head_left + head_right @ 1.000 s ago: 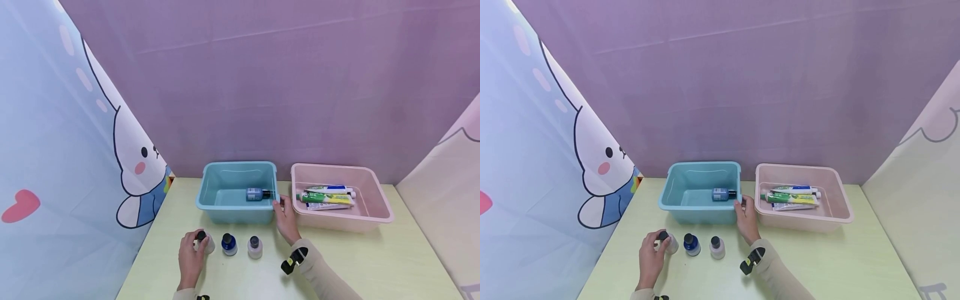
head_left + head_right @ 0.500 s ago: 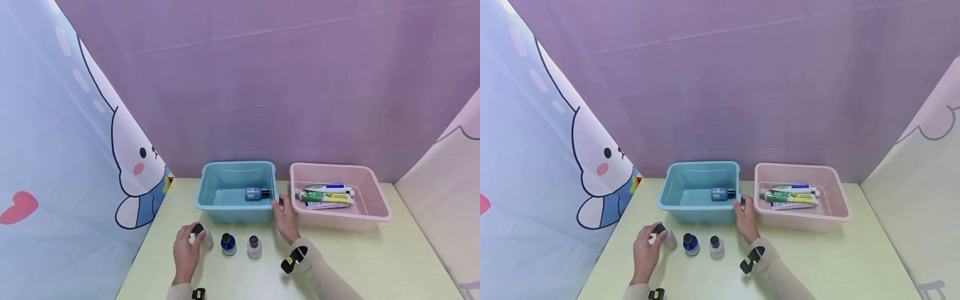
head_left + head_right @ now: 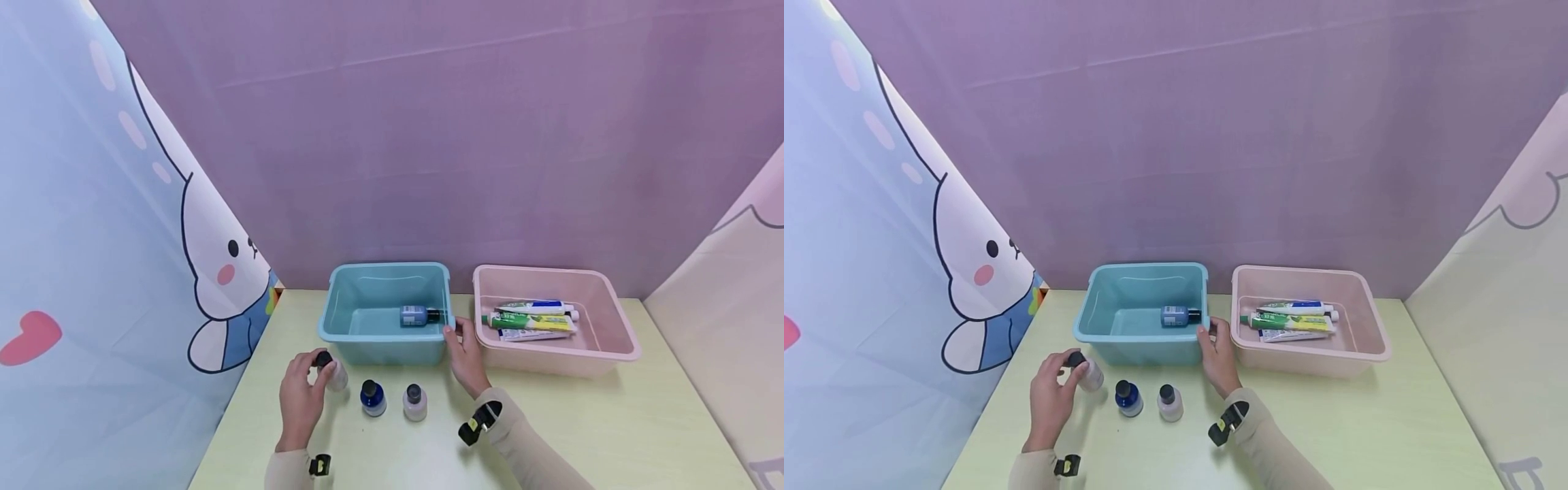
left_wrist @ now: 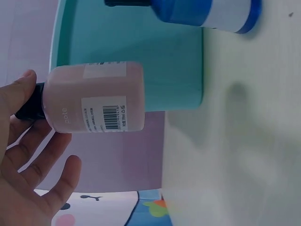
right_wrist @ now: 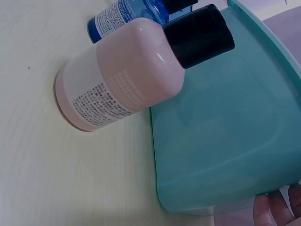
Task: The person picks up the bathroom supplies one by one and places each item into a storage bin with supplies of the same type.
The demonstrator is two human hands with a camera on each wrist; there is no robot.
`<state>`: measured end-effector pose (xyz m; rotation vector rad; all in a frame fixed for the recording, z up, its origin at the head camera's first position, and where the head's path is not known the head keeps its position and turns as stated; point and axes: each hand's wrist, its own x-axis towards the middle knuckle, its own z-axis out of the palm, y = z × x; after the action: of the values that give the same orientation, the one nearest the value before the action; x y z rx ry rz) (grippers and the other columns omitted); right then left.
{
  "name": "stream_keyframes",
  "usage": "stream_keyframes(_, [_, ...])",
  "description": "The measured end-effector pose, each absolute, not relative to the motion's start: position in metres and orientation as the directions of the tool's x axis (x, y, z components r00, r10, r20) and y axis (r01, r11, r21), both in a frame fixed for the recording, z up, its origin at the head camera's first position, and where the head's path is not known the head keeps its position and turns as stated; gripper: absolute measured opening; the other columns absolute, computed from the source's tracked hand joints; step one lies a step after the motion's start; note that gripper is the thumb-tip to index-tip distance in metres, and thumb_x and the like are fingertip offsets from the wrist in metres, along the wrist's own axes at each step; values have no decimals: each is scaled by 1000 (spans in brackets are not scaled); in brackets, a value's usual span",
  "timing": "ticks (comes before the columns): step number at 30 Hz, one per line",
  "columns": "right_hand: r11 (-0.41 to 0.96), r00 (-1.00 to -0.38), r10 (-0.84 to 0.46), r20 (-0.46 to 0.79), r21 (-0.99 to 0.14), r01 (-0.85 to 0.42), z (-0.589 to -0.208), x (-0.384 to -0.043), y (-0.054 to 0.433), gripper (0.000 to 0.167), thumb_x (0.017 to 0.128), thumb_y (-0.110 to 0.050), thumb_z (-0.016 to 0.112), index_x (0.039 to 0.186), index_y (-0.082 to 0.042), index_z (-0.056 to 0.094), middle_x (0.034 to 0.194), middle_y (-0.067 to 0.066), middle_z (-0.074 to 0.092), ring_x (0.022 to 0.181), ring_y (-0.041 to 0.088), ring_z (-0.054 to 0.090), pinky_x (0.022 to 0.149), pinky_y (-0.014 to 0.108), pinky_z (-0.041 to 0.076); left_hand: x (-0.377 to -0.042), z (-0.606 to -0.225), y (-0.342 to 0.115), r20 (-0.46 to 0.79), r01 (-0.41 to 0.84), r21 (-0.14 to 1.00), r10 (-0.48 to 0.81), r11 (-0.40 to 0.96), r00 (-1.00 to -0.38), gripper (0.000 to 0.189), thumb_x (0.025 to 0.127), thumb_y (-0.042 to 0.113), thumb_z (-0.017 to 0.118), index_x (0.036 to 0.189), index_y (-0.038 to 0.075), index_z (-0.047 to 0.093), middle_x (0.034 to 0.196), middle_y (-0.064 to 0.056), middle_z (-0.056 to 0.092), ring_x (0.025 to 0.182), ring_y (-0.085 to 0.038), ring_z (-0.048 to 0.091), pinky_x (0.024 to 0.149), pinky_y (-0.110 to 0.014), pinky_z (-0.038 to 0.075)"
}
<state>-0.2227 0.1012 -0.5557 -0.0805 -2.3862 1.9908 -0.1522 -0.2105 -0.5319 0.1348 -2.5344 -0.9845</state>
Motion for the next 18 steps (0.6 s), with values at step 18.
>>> stream_keyframes(18, [180,-998,62,9,-984,2,-556,-222,101,46,110,-37,43,146,-9,40,141,12,48,129,28,47,110,47,45,-159,-501,-212,353,88,621,-178,779,-919,39,92,35,77,124,15,69,109,-5,70,100,-26,65,77,-40,57])
